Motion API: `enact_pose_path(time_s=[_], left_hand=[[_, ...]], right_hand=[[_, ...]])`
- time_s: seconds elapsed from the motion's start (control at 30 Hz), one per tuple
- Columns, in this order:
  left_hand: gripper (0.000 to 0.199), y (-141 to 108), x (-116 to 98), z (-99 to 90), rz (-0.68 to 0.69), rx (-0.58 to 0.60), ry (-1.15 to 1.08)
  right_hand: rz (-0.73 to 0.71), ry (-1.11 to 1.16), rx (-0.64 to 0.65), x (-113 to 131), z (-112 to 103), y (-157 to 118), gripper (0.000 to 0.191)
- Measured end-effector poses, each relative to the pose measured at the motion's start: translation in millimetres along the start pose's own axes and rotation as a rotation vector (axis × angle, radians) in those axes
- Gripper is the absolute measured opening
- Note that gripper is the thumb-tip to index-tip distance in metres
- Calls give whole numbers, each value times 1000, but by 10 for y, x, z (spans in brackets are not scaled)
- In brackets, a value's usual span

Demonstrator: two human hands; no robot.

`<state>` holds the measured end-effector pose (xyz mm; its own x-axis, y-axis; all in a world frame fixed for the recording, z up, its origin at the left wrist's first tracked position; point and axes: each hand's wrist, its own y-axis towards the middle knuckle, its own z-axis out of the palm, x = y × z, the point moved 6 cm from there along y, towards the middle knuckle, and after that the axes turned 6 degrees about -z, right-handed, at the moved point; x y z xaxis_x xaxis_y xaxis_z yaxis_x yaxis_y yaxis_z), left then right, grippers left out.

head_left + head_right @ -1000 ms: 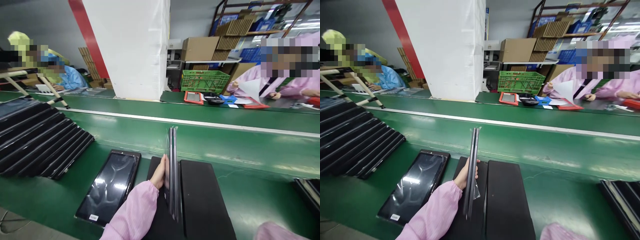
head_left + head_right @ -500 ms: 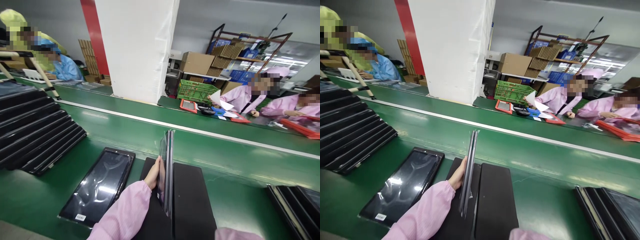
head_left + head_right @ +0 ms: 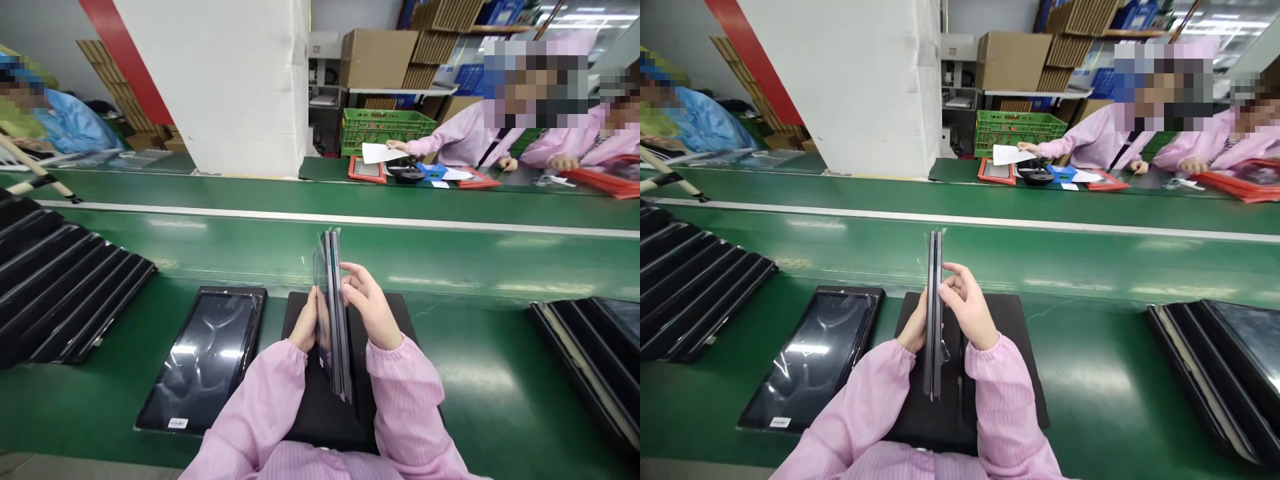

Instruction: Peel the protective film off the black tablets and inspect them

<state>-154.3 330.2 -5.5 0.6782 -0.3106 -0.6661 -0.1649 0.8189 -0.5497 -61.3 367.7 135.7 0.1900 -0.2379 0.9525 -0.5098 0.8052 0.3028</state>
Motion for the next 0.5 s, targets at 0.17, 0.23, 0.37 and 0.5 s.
enact_pose_path(time_s=[0.17, 0.23, 0.37, 0.5], left_hand=[[51, 45, 24, -49, -5, -44, -10], [50, 57, 33, -59, -12, -43, -12], [49, 43, 19, -40, 0, -17, -10], [49, 32, 1, -14, 21, 7, -11]], right_hand=[[70, 52, 37, -79, 4, 2, 43], [76, 72, 43, -105, 5, 16, 43], [58, 86, 49, -115, 14, 26, 39], [34, 77, 52, -107, 13, 19, 36]])
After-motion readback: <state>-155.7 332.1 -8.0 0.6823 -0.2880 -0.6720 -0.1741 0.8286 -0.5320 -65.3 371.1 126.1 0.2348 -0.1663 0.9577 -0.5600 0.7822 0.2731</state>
